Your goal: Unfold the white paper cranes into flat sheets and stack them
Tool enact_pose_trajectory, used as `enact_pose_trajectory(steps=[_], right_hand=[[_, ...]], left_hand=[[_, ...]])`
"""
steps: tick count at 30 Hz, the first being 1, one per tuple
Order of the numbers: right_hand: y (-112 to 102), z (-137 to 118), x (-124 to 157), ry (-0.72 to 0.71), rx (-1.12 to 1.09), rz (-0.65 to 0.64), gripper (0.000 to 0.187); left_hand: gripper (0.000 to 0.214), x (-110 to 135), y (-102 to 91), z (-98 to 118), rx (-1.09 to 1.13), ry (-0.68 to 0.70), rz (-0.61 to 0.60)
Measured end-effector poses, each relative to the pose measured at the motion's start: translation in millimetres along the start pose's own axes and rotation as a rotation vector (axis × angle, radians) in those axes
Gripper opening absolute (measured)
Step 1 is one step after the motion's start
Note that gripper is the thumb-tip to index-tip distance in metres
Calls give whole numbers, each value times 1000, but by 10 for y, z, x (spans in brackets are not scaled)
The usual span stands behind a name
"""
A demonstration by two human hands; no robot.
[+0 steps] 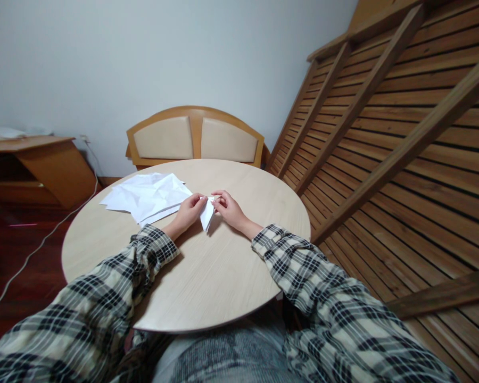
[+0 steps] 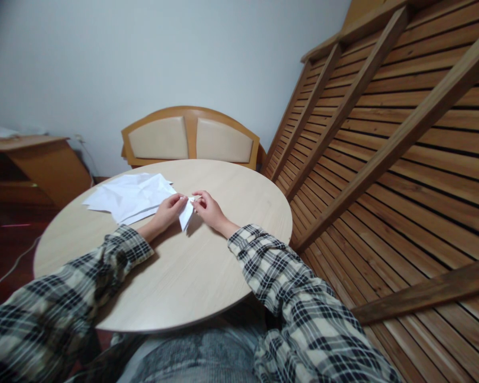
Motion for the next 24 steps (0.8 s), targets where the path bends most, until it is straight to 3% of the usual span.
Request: enact_pose_trajectory(steps=[12,24], right_hand=[[63,-115,56,-67,126,-106,34],[26,-92,55,-58,227,-63,28]], left_hand=[[23,-22,-47,-115,77,-36,37],[25,32,-3,-89,69,-90,-14]])
Point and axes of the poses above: each hand's wrist, its own x-axis away from the middle knuckle, its own y-axis out of the palm, z = x × y, the point moved 8 cm from there along -x, towards the middle knuckle, and after that the axes turned 9 degrees about x, right-handed, at the moved point
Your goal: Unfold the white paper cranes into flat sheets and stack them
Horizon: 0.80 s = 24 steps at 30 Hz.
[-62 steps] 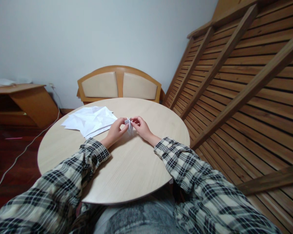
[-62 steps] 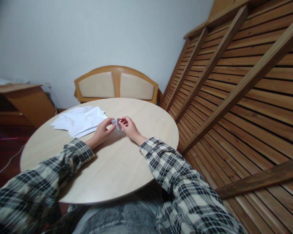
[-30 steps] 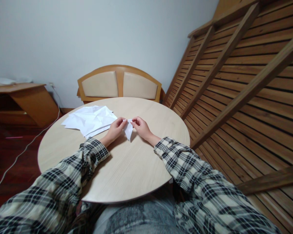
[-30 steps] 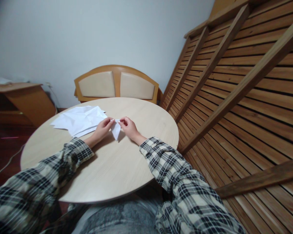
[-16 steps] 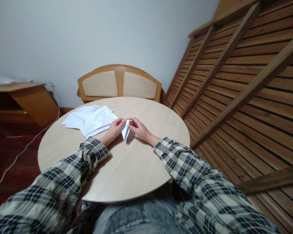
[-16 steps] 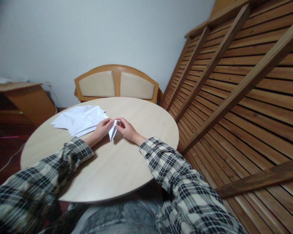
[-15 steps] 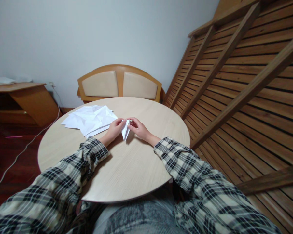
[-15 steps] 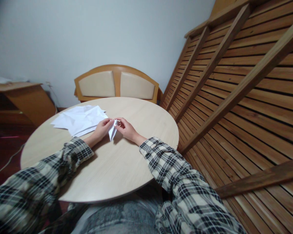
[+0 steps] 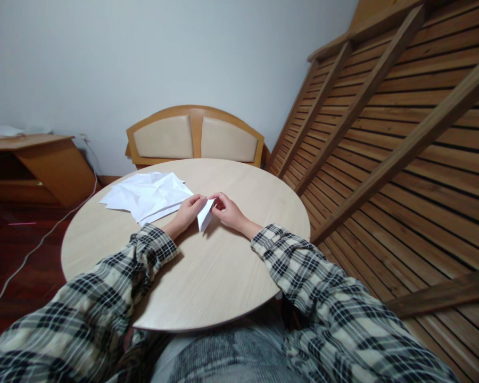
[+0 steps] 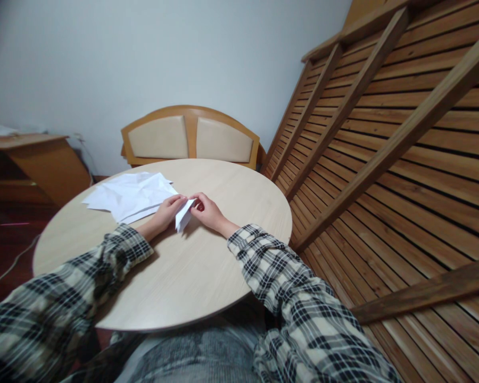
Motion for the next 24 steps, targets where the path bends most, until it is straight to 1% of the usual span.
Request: enact_pose_trajectory(steps=[3,5,6,9,12,14,18,21,24], right_hand=[[-35,2,-6,-18,-5,52,19],[-45,29,-14,-5,-8,75,12],[-49,47,-20,2,-13,84,11],[-76,106,-38,26,-46,126,17],[-125,166,-48,69,-35,179,22],[-145,189,-56,91,-13,190,29],[-168,244,-74,124,-48,214,38],[-172,303,-83,151,-103,231,38],[-182,375,-70,215,-166,249,27]], left_hand=[[32,-6,11,-22,0,12,-26],[38,-23,11,-59,-4,20,-40],[40,-32,15,-79,1,19,-49],[41,-40,57,-86,25,25,-94],[30,2,165,10,-13,65,-191],[26,36,224,66,-20,76,-237],[24,57,256,83,-16,77,-249],[25,58,269,44,34,51,-266],[32,80,298,35,92,31,-303]])
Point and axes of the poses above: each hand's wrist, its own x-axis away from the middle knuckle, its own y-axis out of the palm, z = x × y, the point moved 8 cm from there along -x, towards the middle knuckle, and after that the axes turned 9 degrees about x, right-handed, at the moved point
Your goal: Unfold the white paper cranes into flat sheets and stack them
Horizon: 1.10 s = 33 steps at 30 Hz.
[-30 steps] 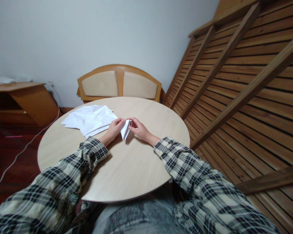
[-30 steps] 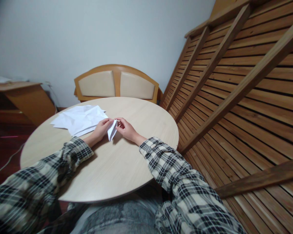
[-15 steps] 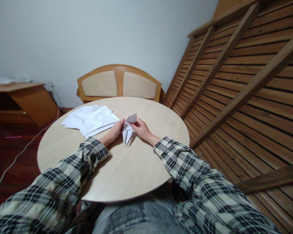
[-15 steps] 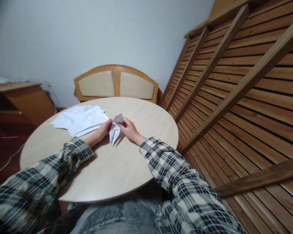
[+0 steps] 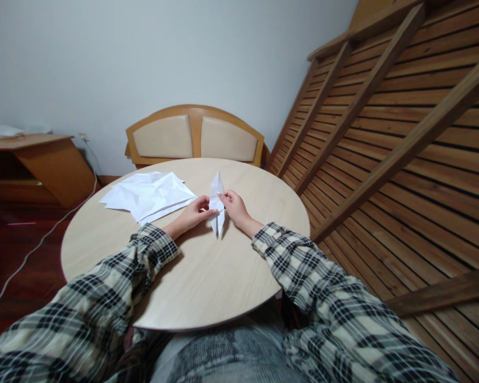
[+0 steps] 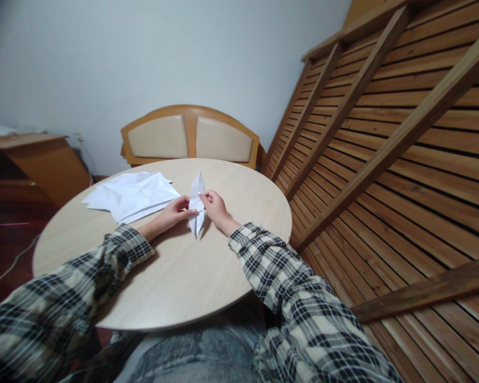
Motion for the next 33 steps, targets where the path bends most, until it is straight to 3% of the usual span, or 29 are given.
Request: enact_pose_trajectory(steps=[1,5,8,14,22,27,30,33], right_hand=[[-18,17,3,23,-14,14,24],[-104,10,18,27,-6,81,45],[-94,-2,0,2,-18,60,28],[-34,83,-37,76,-146,18,14],[-43,83,2,146,-196,16,12],[35,35,20,134,-190,-62,17],[73,-16,32,95,-171,-98,28],[127,-66,54,58,-162,-159,39]], left_hand=[[35,7,12,3,11,0,-10],[52,34,4,-25,77,-39,15],[67,40,-54,-10,96,-30,78],[29,21,-84,123,4,31,78],[30,6,-66,85,-38,83,55],[23,8,-91,64,-106,90,77],[15,-13,-162,81,-196,130,125],[21,-27,-268,130,-365,183,229]])
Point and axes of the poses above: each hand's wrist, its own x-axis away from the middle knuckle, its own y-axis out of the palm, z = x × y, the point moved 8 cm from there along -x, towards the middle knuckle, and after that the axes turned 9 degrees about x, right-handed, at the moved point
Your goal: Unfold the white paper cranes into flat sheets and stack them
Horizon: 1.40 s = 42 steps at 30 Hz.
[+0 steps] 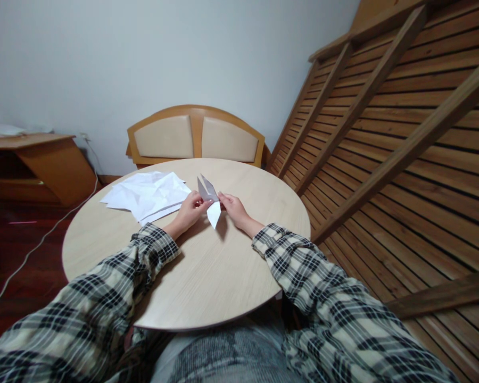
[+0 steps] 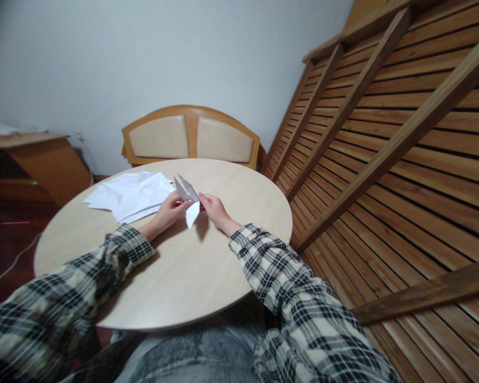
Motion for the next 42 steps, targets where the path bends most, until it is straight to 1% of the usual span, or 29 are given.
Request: enact_pose_trajectory(steps=[2,5,9,12,16,20,25,32,35,39,42], right_hand=[[48,-39,16,-41,21,-47,37],[103,-96,48,-103,81,-96,30],[111,-149,85,-148,203,-101,25],[94,-187,103,-172,290,-85,22],[73,-200,106,-183,325,-58,25],[81,-178,99,-206,356,-59,27],[81,-170,102,-216,338,-50,28],[62,-256,121,-226,303,-28,30],[60,-237,107,-221,276,-34,31],[67,-182,82,-205,231,-48,25],[89,-147,69,-180,192,-76,16]], left_hand=[[25,-15,-56,7,-69,25,60],[23,-14,-85,-3,-50,28,109],[19,1,-37,-52,71,-33,84],[21,11,-26,-35,105,-37,83],[22,5,-18,-8,196,-29,79],[25,-7,-3,-44,283,-79,60],[23,-2,-8,-62,331,-106,65],[26,14,-14,-75,358,-184,102],[27,28,19,-63,368,-222,74],[31,57,65,-60,392,-269,28],[34,79,84,-87,396,-301,-2]])
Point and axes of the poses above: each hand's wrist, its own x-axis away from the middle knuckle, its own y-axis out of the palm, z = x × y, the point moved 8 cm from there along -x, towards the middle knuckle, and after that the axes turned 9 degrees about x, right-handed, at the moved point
